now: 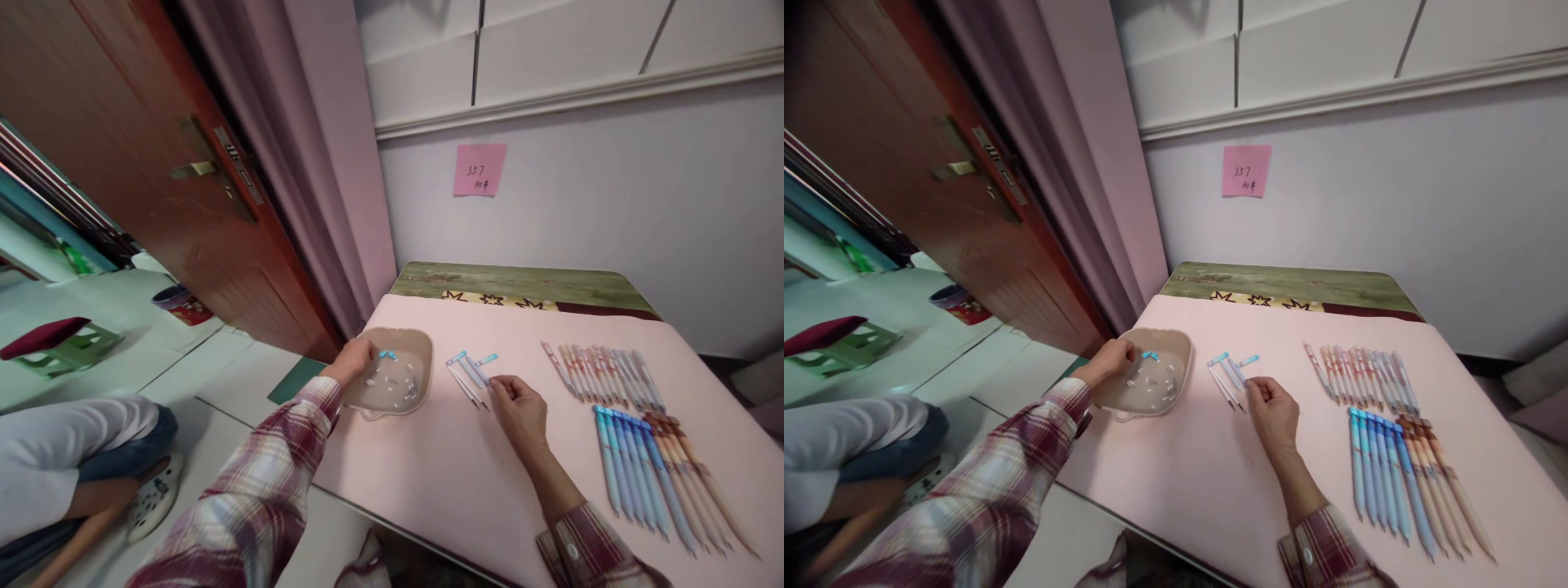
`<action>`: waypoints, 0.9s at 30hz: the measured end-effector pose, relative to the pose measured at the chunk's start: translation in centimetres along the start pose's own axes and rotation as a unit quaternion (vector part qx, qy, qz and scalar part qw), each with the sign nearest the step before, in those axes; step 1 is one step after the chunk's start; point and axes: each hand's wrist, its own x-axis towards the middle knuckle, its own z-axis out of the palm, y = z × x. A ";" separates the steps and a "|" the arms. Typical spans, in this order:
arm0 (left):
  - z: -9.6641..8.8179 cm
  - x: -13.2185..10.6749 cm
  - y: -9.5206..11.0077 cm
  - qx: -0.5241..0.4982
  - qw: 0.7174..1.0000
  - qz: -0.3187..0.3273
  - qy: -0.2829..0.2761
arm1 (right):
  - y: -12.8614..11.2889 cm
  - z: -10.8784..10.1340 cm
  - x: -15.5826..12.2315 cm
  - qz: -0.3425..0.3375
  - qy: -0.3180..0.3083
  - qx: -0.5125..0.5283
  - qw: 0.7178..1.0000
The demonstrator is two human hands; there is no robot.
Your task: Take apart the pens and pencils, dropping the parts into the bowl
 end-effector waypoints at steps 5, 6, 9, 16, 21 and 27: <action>-0.2 -0.1 0.3 0.034 0.995 0.019 -0.087 | -0.1 -0.2 0.0 0.002 0.000 0.010 1.000; -0.1 -0.1 0.4 0.034 0.995 0.025 -0.091 | -0.1 -0.2 0.0 -0.001 0.000 0.010 1.000; 0.4 0.0 0.7 0.027 0.995 0.040 -0.087 | 0.0 -0.1 -0.1 -0.006 0.000 0.006 1.000; 0.4 -1.7 2.5 -0.018 0.994 0.092 -0.048 | 0.6 0.2 0.2 -0.010 0.008 0.023 1.000; 0.3 -4.8 7.1 -0.113 0.975 0.189 0.038 | 0.6 0.0 0.8 -0.028 0.040 0.032 0.998; 0.7 -8.7 11.8 -0.074 0.958 0.265 0.082 | -0.4 -0.4 0.6 -0.107 0.056 -0.094 0.988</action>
